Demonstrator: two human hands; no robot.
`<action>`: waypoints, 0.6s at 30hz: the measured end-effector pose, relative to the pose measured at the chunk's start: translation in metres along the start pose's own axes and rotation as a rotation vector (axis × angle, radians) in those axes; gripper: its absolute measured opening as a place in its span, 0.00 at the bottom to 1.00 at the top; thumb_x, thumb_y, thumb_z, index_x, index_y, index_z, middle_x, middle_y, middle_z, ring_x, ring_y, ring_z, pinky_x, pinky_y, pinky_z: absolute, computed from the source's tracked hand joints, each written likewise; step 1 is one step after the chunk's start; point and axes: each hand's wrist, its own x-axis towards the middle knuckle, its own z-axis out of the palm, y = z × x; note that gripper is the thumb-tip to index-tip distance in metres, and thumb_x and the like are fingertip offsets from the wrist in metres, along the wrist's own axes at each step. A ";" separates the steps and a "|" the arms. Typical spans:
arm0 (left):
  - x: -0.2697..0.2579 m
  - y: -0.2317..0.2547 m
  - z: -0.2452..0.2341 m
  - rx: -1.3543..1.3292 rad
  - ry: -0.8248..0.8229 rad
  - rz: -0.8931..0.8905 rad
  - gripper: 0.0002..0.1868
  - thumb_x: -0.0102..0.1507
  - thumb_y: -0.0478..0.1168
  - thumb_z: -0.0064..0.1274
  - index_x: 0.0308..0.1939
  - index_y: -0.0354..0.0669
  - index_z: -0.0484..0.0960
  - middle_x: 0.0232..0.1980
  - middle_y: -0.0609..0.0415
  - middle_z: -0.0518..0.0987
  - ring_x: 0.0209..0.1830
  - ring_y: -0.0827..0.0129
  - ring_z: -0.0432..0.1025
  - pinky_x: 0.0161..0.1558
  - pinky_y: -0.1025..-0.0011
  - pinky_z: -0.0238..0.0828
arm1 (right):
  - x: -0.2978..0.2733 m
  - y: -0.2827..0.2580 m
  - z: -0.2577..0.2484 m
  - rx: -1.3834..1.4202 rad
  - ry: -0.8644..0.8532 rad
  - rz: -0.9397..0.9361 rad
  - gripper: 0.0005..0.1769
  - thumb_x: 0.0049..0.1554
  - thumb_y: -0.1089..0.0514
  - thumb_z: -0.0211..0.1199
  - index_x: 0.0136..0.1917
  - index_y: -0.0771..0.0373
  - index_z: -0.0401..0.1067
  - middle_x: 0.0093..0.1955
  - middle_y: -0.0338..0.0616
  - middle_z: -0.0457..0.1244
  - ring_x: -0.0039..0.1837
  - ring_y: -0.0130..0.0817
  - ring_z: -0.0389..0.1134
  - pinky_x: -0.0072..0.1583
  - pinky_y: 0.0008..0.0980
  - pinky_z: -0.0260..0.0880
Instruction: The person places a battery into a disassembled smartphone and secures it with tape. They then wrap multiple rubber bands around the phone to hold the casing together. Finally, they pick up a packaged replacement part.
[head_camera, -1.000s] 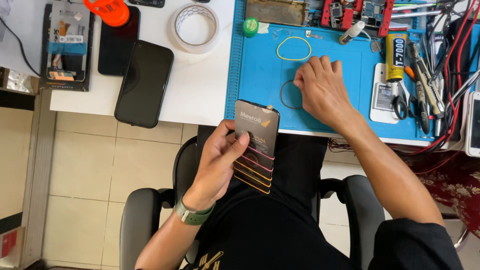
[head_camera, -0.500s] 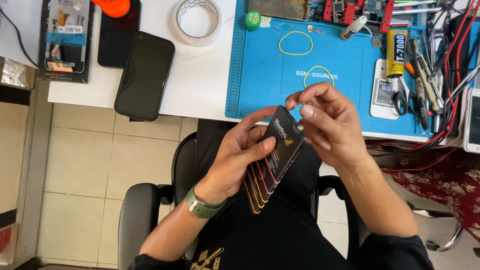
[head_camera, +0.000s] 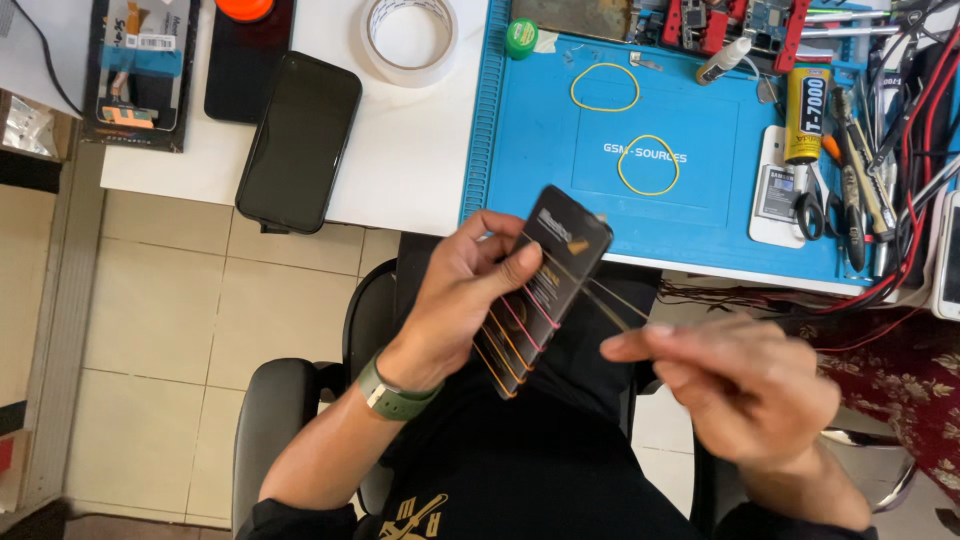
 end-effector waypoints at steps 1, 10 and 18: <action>0.001 0.009 -0.003 -0.001 0.005 0.001 0.17 0.66 0.40 0.67 0.53 0.40 0.78 0.43 0.49 0.85 0.33 0.69 0.79 0.33 0.71 0.81 | -0.002 -0.002 0.002 0.004 -0.003 0.000 0.16 0.63 0.67 0.62 0.63 0.73 0.72 0.50 0.64 0.77 0.45 0.42 0.88 0.41 0.25 0.86; -0.022 0.035 0.005 0.144 0.011 0.202 0.13 0.69 0.46 0.64 0.47 0.45 0.77 0.39 0.57 0.83 0.37 0.76 0.74 0.43 0.77 0.71 | -0.098 0.087 0.006 0.104 0.033 0.808 0.14 0.60 0.50 0.72 0.42 0.63 0.88 0.37 0.40 0.76 0.33 0.22 0.60 0.34 0.26 0.53; -0.038 -0.015 0.028 0.945 -0.236 -0.006 0.12 0.69 0.51 0.62 0.43 0.51 0.78 0.36 0.60 0.87 0.34 0.69 0.81 0.37 0.66 0.73 | -0.042 0.032 -0.022 0.023 0.148 0.609 0.12 0.63 0.57 0.67 0.42 0.69 0.81 0.40 0.46 0.74 0.41 0.29 0.73 0.45 0.27 0.73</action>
